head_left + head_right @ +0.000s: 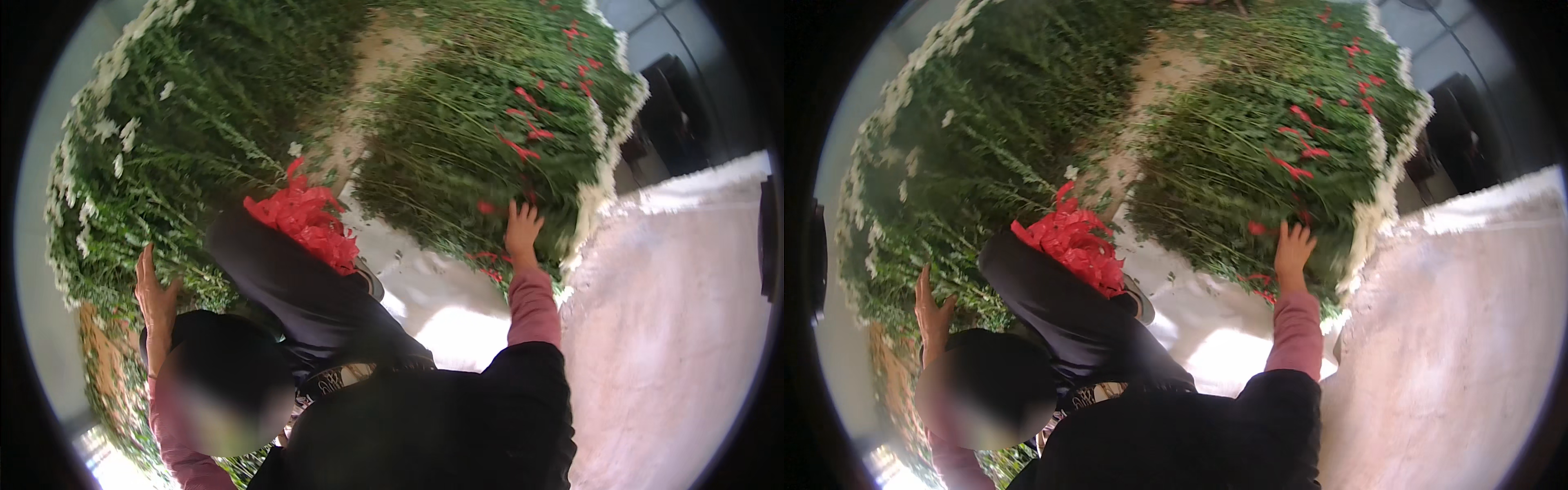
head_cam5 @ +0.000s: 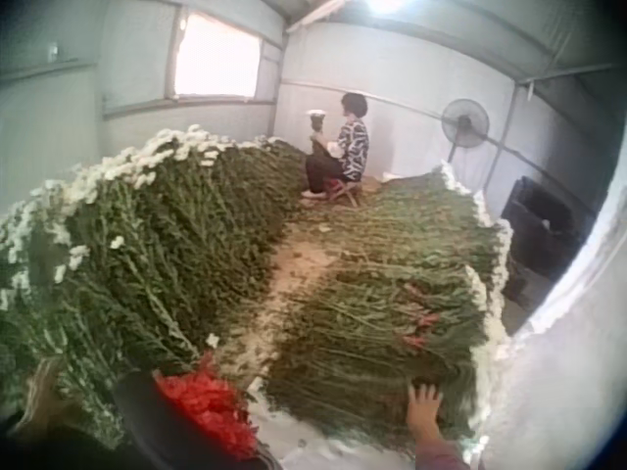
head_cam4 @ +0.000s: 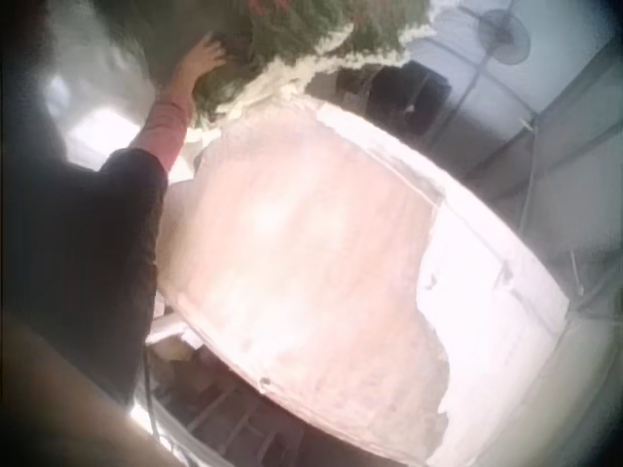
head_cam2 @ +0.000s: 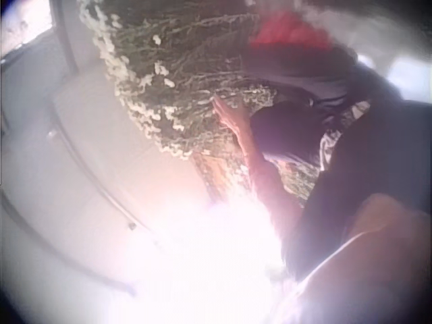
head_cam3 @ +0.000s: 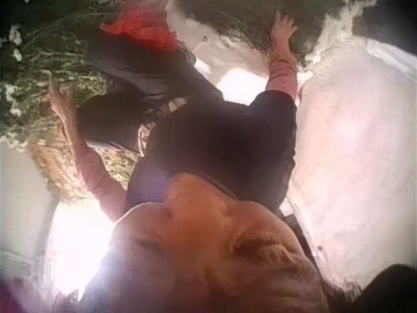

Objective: The person gathers white chrysanthemum stems into bunches, aligns them, and ties each bundle with a red ribbon. The person places the finished bundles on the floor beside a large pile of loose stems.

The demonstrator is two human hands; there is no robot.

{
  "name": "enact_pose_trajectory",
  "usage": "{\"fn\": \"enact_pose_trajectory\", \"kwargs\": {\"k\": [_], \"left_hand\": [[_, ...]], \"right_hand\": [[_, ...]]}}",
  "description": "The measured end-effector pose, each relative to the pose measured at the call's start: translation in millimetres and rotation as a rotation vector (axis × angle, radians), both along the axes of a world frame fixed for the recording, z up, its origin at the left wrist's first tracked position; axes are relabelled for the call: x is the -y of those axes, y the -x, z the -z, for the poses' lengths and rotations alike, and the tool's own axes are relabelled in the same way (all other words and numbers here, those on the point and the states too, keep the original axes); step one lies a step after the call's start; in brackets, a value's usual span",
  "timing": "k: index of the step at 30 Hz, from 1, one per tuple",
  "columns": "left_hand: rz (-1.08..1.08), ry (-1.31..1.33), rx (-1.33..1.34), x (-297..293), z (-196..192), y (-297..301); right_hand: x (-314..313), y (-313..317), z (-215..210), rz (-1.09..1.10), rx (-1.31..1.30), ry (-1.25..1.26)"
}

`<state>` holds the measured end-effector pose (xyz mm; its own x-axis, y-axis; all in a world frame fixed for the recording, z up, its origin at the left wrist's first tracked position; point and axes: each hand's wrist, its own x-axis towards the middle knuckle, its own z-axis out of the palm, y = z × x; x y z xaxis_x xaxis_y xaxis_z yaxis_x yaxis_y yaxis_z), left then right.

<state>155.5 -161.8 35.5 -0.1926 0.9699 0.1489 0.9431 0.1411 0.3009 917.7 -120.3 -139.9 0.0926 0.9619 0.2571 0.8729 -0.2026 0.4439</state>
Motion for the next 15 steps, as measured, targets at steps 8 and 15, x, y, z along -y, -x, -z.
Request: {"fn": "enact_pose_trajectory", "kwargs": {"k": [8, 15], "left_hand": [[-0.26, 0.181, 0.254, 39.1, -11.4, 15.2], [-0.226, 0.292, 0.457, 44.0, 54.9, 55.5]], "right_hand": [[6.5, 14.8, 67.9, 0.272, -0.3, 0.28], [-3.6, 18.6, 54.3, 0.402, -0.254, 0.195]]}}
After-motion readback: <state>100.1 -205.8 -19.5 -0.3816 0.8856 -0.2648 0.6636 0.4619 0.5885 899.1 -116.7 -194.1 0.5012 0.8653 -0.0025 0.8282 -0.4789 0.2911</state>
